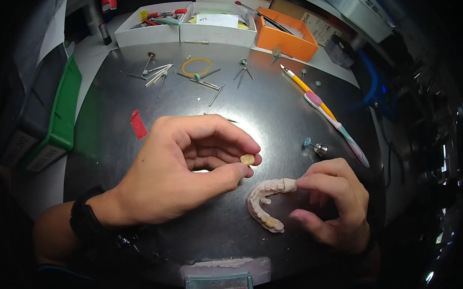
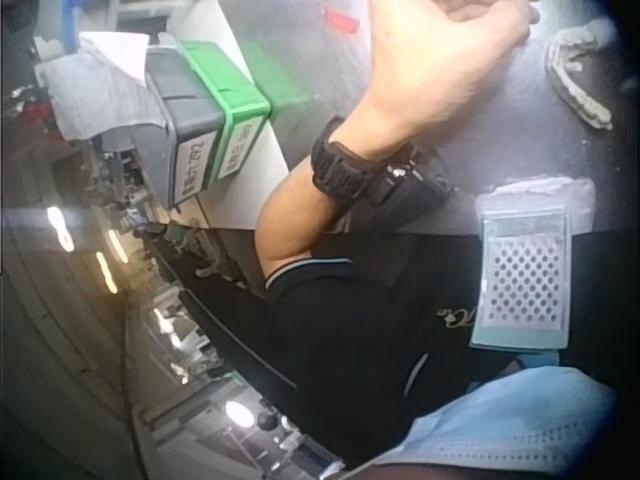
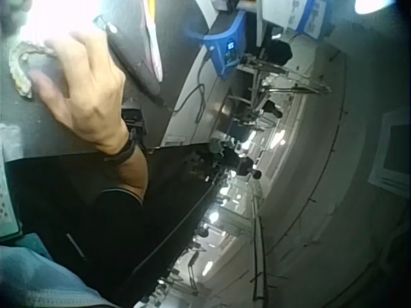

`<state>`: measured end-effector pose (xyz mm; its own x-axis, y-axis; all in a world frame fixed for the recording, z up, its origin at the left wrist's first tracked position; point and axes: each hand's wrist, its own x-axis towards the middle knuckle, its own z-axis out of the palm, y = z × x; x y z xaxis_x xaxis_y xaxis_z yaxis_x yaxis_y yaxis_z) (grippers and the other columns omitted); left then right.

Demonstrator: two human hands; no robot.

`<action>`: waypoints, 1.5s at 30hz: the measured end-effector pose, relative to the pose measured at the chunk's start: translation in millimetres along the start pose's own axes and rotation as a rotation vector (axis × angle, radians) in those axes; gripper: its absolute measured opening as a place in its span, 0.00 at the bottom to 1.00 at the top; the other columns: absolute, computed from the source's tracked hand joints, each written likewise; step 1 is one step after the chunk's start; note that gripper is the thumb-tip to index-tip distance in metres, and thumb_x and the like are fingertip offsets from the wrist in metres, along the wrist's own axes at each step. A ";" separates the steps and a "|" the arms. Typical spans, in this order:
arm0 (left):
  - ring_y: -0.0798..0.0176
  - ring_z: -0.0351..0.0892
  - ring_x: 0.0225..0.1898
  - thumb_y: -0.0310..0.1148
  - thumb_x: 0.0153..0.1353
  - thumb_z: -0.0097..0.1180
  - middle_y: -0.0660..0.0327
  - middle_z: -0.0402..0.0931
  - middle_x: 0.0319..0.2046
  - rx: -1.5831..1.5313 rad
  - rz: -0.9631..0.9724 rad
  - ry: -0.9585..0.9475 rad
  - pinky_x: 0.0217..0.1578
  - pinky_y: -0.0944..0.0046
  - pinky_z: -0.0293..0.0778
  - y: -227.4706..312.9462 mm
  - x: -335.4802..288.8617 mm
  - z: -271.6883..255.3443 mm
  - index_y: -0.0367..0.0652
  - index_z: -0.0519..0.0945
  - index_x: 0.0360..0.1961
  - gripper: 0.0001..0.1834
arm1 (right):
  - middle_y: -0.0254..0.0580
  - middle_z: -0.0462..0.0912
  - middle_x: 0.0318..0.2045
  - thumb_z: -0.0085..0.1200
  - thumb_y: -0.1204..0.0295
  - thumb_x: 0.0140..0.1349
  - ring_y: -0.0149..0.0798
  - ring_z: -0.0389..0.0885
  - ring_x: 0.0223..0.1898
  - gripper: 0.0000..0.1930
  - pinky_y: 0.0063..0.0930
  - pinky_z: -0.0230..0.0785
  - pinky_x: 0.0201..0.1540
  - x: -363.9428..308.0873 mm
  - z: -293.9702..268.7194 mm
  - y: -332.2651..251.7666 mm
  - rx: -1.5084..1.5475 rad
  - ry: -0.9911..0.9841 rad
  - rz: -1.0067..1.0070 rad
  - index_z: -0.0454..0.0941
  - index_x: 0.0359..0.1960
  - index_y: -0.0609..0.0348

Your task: Polishing and assembling parts of a dental dental prosthesis using a rotary tool.

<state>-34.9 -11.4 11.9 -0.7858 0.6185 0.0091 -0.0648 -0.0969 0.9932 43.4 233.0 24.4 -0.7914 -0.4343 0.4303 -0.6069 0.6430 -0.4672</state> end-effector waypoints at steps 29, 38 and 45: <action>0.61 0.82 0.41 0.26 0.49 0.74 0.52 0.80 0.41 0.562 0.539 -0.282 0.38 0.65 0.79 1.8 4.5 3.7 0.36 0.78 0.37 0.17 | 0.45 0.83 0.29 0.67 0.84 0.48 0.37 0.84 0.26 0.14 0.24 0.76 0.27 3.1 6.8 -11.3 0.101 0.108 -0.038 0.84 0.38 0.65; 0.51 0.74 0.55 0.31 0.47 0.70 0.55 0.74 0.54 0.771 0.487 -0.378 0.52 0.54 0.67 -16.6 -5.9 5.0 0.43 0.76 0.43 0.22 | 0.46 0.84 0.30 0.67 0.85 0.49 0.37 0.83 0.27 0.14 0.24 0.74 0.27 -4.3 8.3 -10.3 0.134 -0.016 0.131 0.83 0.39 0.65; 0.52 0.78 0.50 0.31 0.48 0.72 0.55 0.77 0.50 0.674 0.431 -0.408 0.49 0.58 0.72 -11.3 -5.6 5.5 0.42 0.74 0.49 0.27 | 0.45 0.83 0.35 0.68 0.86 0.49 0.33 0.84 0.31 0.14 0.22 0.76 0.32 1.7 11.5 -6.6 0.144 0.038 0.083 0.85 0.39 0.65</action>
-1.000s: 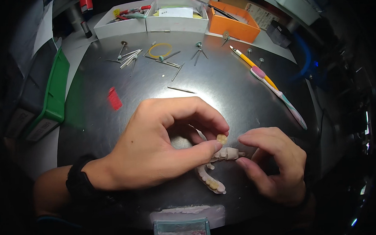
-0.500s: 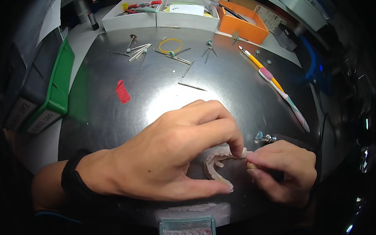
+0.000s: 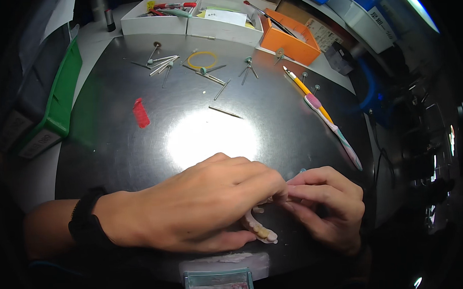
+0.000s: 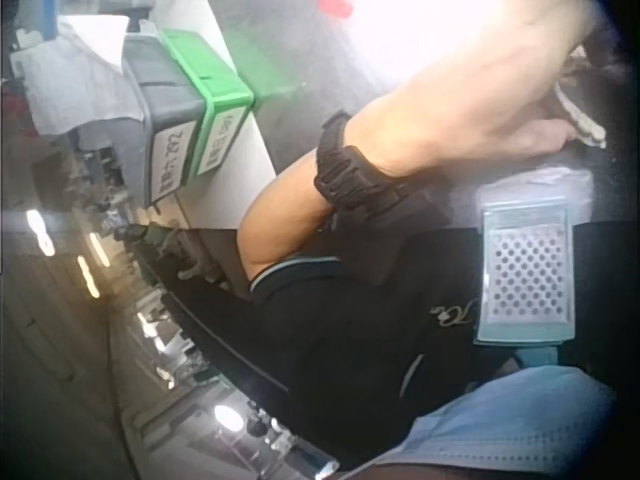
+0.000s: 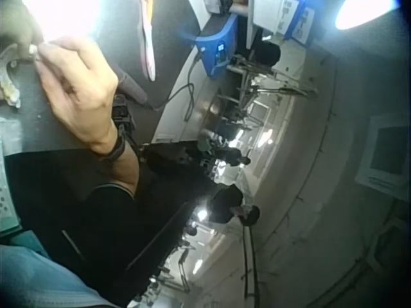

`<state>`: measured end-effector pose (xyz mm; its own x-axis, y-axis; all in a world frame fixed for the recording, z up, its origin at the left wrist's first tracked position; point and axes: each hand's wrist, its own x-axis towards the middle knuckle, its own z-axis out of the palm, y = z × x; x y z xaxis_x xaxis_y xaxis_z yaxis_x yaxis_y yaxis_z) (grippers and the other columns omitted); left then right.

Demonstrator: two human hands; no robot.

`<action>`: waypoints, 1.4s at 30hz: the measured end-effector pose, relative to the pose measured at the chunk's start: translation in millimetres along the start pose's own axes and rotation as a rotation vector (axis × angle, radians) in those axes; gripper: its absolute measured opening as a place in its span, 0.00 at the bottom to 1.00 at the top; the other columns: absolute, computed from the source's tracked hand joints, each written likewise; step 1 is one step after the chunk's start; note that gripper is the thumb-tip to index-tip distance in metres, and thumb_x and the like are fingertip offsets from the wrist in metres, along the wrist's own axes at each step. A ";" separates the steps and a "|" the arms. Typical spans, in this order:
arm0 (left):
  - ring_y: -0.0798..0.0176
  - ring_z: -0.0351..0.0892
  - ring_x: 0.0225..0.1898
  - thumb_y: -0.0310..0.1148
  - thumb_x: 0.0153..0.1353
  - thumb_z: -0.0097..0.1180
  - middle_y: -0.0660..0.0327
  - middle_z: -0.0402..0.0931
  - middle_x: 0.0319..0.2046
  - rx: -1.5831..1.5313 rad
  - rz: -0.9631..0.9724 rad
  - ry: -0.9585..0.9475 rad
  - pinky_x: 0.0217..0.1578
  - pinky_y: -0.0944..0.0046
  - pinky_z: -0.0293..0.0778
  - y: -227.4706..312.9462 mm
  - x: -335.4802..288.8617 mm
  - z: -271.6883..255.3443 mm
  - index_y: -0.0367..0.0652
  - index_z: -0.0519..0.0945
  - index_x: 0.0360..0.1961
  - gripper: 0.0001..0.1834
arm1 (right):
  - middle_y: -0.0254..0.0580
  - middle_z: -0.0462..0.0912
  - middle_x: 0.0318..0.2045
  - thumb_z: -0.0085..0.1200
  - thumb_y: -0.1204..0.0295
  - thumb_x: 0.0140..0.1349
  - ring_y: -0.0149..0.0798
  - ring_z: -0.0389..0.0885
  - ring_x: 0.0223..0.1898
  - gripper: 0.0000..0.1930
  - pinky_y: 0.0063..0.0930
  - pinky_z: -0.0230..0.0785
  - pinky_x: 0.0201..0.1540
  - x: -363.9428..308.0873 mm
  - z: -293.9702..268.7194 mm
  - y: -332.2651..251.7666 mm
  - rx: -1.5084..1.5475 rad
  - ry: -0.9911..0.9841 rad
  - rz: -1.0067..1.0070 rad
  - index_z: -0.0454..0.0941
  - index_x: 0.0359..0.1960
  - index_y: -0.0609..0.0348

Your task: Polishing and assembling parts of a dental dental prosthesis using a rotary tool.

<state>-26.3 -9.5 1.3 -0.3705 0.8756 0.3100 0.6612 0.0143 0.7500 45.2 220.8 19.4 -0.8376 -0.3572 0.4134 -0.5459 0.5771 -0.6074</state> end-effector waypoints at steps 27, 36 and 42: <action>0.59 0.73 0.60 0.14 0.44 0.73 0.51 0.70 0.56 -0.914 -0.134 0.088 0.63 0.59 0.70 0.5 -0.9 7.6 0.32 0.68 0.56 0.37 | 0.47 0.83 0.38 0.70 0.80 0.50 0.36 0.83 0.33 0.24 0.25 0.76 0.35 -0.1 -13.3 -2.9 0.153 -0.142 0.046 0.81 0.51 0.65; 0.50 0.71 0.61 0.21 0.49 0.69 0.41 0.68 0.57 -1.223 -0.308 0.108 0.64 0.52 0.66 6.9 -1.2 5.3 0.28 0.67 0.56 0.33 | 0.49 0.83 0.31 0.71 0.80 0.48 0.40 0.84 0.29 0.22 0.27 0.76 0.30 -3.4 -9.1 -2.1 0.157 -0.035 -0.044 0.80 0.47 0.69; 0.50 0.72 0.60 0.30 0.54 0.68 0.41 0.70 0.55 -1.263 -0.489 0.185 0.63 0.53 0.67 21.8 3.4 3.2 0.26 0.70 0.54 0.30 | 0.49 0.83 0.31 0.71 0.79 0.48 0.41 0.85 0.28 0.20 0.27 0.76 0.29 -4.1 -11.4 -6.7 0.101 -0.060 -0.010 0.80 0.44 0.69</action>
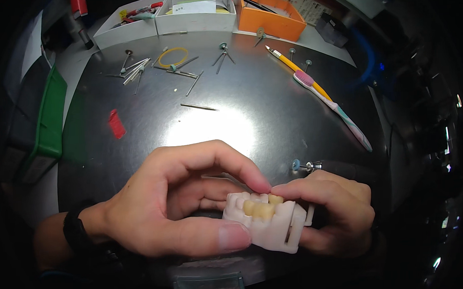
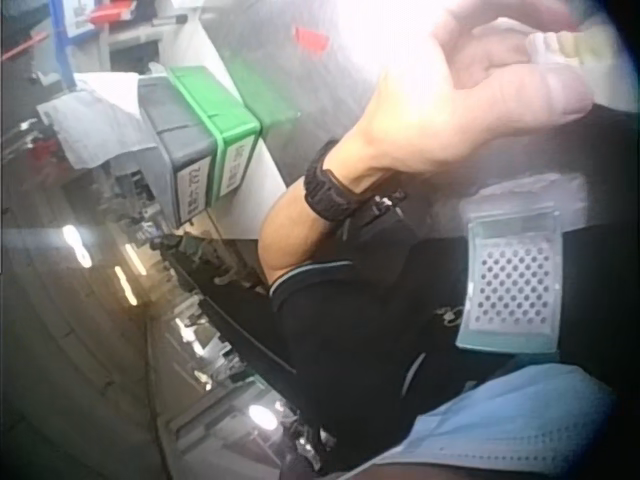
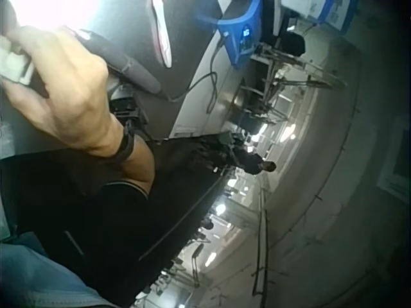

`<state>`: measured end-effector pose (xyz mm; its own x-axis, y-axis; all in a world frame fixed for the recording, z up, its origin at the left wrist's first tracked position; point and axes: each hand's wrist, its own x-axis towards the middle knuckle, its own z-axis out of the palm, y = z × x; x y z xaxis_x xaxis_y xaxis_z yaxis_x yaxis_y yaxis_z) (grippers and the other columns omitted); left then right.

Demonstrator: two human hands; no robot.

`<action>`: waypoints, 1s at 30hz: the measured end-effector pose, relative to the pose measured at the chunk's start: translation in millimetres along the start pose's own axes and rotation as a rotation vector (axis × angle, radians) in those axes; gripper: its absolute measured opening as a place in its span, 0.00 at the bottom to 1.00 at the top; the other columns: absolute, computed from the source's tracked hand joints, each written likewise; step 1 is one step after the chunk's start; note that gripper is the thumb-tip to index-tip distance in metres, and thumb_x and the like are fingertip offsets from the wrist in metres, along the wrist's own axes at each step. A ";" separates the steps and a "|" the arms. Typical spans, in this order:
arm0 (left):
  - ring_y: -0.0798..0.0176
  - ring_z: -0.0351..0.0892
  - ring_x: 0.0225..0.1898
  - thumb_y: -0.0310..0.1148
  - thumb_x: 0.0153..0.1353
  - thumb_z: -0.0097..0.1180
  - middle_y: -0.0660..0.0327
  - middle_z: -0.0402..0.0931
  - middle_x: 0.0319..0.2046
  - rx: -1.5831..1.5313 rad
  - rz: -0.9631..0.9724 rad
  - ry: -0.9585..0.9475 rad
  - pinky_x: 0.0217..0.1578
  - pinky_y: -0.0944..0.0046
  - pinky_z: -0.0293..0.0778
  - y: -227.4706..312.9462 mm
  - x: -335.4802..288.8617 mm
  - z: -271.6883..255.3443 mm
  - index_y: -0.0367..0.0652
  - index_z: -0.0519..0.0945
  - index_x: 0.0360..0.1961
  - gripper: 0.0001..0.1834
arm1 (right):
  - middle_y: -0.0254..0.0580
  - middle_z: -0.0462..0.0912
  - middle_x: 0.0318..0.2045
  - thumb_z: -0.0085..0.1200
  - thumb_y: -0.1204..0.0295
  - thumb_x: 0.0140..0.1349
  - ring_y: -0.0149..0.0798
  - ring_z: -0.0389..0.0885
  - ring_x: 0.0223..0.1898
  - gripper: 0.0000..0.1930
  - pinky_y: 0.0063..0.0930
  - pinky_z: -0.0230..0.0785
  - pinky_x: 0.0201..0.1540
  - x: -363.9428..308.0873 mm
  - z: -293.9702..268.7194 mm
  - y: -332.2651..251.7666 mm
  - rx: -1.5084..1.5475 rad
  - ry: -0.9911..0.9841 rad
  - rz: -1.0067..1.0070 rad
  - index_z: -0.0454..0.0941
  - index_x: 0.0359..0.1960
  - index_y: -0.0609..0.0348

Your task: Polishing and assembling parts of a dental dental prosthesis using a rotary tool.

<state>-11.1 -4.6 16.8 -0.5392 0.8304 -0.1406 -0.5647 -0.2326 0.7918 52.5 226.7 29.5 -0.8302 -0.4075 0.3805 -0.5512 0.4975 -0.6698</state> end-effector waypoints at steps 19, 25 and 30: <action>0.54 0.76 0.55 0.30 0.51 0.72 0.46 0.72 0.52 0.140 0.039 -0.053 0.58 0.58 0.72 -0.2 2.3 -5.0 0.24 0.76 0.51 0.29 | 0.47 0.84 0.31 0.71 0.79 0.46 0.38 0.85 0.28 0.21 0.26 0.76 0.28 -2.6 4.4 1.9 0.010 0.027 -0.036 0.81 0.44 0.67; 0.55 0.74 0.56 0.31 0.51 0.70 0.46 0.71 0.53 0.035 0.095 -0.092 0.60 0.57 0.68 -7.1 0.7 -5.5 0.24 0.74 0.54 0.31 | 0.44 0.82 0.30 0.71 0.82 0.44 0.34 0.82 0.26 0.22 0.24 0.73 0.27 -2.0 7.2 1.6 0.042 0.073 -0.040 0.80 0.44 0.67; 0.55 0.72 0.60 0.30 0.51 0.68 0.47 0.70 0.55 -0.044 0.047 -0.093 0.63 0.55 0.66 -4.5 1.0 -1.0 0.24 0.67 0.60 0.37 | 0.44 0.82 0.31 0.70 0.84 0.44 0.34 0.81 0.26 0.22 0.24 0.73 0.27 -4.4 5.8 3.3 0.043 0.104 -0.057 0.79 0.44 0.67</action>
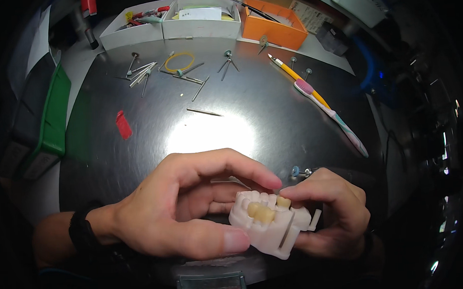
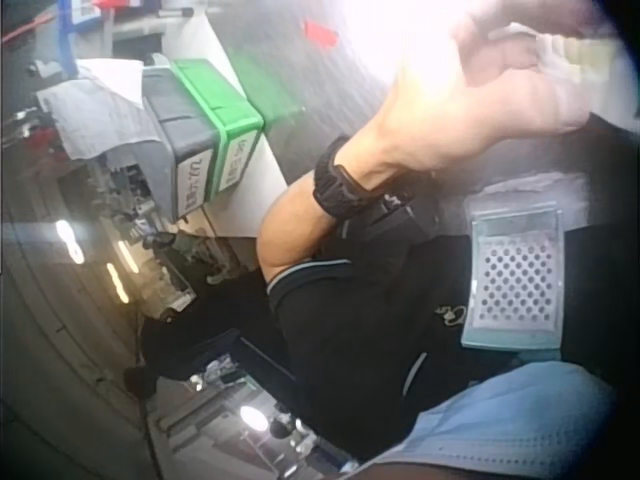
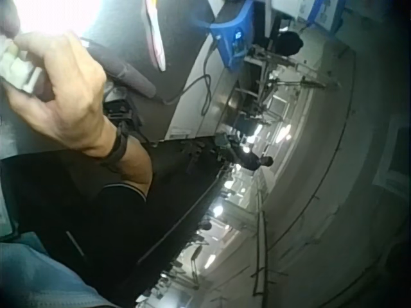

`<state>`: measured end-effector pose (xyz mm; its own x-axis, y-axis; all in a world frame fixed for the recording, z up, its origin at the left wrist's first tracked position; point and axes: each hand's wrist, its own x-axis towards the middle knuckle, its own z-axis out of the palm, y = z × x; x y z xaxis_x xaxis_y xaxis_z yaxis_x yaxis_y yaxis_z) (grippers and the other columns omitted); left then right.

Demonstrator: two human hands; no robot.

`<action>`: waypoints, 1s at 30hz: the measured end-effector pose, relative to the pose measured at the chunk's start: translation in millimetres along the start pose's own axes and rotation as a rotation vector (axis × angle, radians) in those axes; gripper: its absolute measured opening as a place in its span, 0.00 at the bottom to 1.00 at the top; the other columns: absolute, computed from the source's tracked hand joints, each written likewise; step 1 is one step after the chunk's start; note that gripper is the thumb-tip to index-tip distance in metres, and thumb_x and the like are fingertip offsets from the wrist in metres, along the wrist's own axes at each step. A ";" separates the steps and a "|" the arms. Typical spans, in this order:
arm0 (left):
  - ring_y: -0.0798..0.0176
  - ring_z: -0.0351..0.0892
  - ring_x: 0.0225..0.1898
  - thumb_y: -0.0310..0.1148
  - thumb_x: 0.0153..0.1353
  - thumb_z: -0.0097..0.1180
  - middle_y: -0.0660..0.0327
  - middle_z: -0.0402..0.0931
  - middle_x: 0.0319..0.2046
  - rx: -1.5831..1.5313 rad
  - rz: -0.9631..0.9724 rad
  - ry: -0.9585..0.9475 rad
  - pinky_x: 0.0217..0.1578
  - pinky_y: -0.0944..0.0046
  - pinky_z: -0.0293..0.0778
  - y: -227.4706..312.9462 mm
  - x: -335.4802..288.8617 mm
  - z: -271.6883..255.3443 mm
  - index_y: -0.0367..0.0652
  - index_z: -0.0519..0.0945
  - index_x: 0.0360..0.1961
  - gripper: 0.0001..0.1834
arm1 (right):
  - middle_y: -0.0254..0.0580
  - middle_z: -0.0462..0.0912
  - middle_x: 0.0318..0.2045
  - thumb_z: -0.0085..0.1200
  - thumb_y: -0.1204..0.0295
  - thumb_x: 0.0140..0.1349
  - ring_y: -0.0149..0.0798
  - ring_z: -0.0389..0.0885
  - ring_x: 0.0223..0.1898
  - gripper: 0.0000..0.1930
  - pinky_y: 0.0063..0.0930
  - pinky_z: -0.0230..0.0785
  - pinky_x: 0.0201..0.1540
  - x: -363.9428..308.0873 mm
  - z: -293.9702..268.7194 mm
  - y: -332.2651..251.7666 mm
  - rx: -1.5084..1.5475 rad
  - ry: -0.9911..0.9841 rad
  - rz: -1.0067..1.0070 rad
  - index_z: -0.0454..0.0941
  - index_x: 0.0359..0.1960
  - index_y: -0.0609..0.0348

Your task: Polishing and assembling parts of a dental dental prosthesis using a rotary tool.

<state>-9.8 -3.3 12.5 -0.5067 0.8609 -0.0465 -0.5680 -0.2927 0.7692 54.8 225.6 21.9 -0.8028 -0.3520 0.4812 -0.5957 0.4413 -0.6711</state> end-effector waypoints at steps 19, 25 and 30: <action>0.61 0.77 0.54 0.15 0.57 0.61 0.50 0.73 0.52 0.222 -0.135 0.047 0.57 0.62 0.75 7.9 3.6 1.2 0.35 0.57 0.68 0.39 | 0.47 0.82 0.39 0.67 0.81 0.50 0.43 0.84 0.37 0.15 0.30 0.77 0.39 3.7 -4.6 10.5 0.013 -0.030 -0.073 0.80 0.41 0.63; 0.61 0.76 0.56 0.14 0.60 0.57 0.51 0.73 0.52 0.128 -0.101 0.088 0.59 0.61 0.73 3.9 3.4 1.9 0.35 0.59 0.67 0.35 | 0.45 0.83 0.44 0.73 0.74 0.46 0.45 0.83 0.43 0.21 0.35 0.74 0.44 7.3 -9.9 8.6 -0.069 0.107 -0.108 0.80 0.43 0.61; 0.65 0.77 0.53 0.17 0.61 0.60 0.58 0.75 0.48 -0.010 -0.035 0.135 0.58 0.64 0.73 -6.6 5.9 6.6 0.35 0.66 0.61 0.28 | 0.35 0.82 0.37 0.76 0.64 0.42 0.36 0.79 0.36 0.26 0.35 0.63 0.46 4.3 -5.4 -8.5 -0.233 0.011 -0.097 0.81 0.44 0.54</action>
<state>-4.8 6.5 11.4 -0.5690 0.8068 -0.1590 -0.5930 -0.2687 0.7591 56.3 224.8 32.7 -0.7411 -0.3937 0.5438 -0.6584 0.5847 -0.4739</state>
